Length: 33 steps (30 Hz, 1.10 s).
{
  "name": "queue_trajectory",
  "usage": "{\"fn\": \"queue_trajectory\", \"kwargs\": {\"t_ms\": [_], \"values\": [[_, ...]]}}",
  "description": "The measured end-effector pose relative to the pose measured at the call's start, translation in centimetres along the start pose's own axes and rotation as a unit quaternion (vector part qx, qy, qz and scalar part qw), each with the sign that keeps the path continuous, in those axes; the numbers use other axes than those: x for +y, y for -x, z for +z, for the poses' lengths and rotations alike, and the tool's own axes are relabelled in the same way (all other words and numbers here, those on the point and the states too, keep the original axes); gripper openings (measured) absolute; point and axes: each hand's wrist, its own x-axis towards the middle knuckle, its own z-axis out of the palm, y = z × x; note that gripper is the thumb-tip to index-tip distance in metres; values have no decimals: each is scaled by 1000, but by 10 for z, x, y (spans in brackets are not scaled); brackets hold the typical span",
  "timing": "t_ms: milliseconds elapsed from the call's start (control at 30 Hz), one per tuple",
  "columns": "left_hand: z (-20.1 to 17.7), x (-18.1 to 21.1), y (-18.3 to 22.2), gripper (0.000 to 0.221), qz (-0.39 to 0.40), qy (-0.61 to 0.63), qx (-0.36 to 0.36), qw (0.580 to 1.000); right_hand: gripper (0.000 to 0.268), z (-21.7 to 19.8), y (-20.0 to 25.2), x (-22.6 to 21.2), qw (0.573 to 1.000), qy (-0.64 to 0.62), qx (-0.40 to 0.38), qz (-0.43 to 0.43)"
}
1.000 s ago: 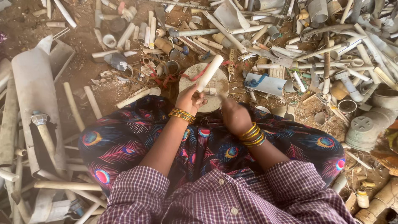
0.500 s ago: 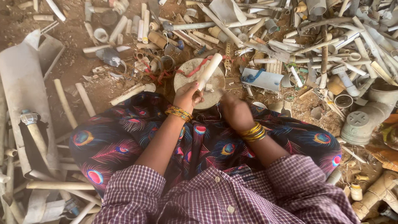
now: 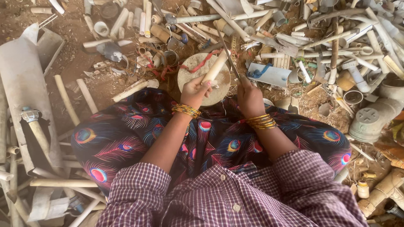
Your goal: The person uses a knife to cut small pieces of white PVC pipe on a wooden block, holding the pipe with one hand and slicing with the other, then picks up a larger pipe segment with an elbow joint.
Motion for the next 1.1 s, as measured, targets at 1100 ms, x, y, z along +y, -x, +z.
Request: {"fn": "queue_trajectory", "kwargs": {"t_ms": [1100], "values": [[15, 32, 16, 39, 263, -359, 162, 881, 25, -2, -3, -23, 996, 5, -73, -59]]}}
